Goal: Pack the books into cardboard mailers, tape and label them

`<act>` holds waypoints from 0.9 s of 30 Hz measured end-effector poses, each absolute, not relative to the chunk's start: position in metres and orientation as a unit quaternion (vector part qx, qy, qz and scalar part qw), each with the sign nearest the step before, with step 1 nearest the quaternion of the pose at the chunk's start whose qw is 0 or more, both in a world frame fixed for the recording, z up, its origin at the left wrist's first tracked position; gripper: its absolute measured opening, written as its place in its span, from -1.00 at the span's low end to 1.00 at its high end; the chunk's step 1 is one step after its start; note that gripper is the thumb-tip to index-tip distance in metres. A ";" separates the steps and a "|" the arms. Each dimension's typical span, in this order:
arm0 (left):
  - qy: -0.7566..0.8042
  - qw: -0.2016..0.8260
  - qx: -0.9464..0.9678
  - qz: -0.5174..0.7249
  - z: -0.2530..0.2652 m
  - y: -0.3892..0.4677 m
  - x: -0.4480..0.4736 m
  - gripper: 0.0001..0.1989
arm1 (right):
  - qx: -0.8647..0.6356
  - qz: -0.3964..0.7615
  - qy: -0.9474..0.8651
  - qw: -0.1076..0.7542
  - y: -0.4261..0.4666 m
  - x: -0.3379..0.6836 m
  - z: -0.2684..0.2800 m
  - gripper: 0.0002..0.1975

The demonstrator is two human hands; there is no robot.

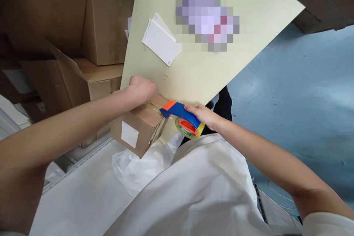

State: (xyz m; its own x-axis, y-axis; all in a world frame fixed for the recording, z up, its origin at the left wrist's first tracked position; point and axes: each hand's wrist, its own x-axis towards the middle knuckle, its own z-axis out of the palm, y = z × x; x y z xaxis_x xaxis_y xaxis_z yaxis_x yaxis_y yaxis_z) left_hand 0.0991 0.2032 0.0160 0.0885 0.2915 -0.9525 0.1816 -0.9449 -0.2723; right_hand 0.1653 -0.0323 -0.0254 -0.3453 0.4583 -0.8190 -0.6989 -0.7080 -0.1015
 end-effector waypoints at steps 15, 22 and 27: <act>0.052 -0.197 -0.807 0.554 0.079 0.231 0.039 -0.16 | -0.446 0.812 0.126 0.354 -0.033 0.156 -0.026 -0.64; -0.037 -0.225 -0.798 0.558 0.076 0.233 0.001 -0.12 | -0.420 0.806 0.160 0.386 -0.043 0.152 -0.028 -0.72; -0.091 -0.246 -0.799 0.540 0.080 0.230 -0.001 -0.18 | -0.428 0.817 0.169 0.348 -0.069 0.143 -0.026 -0.71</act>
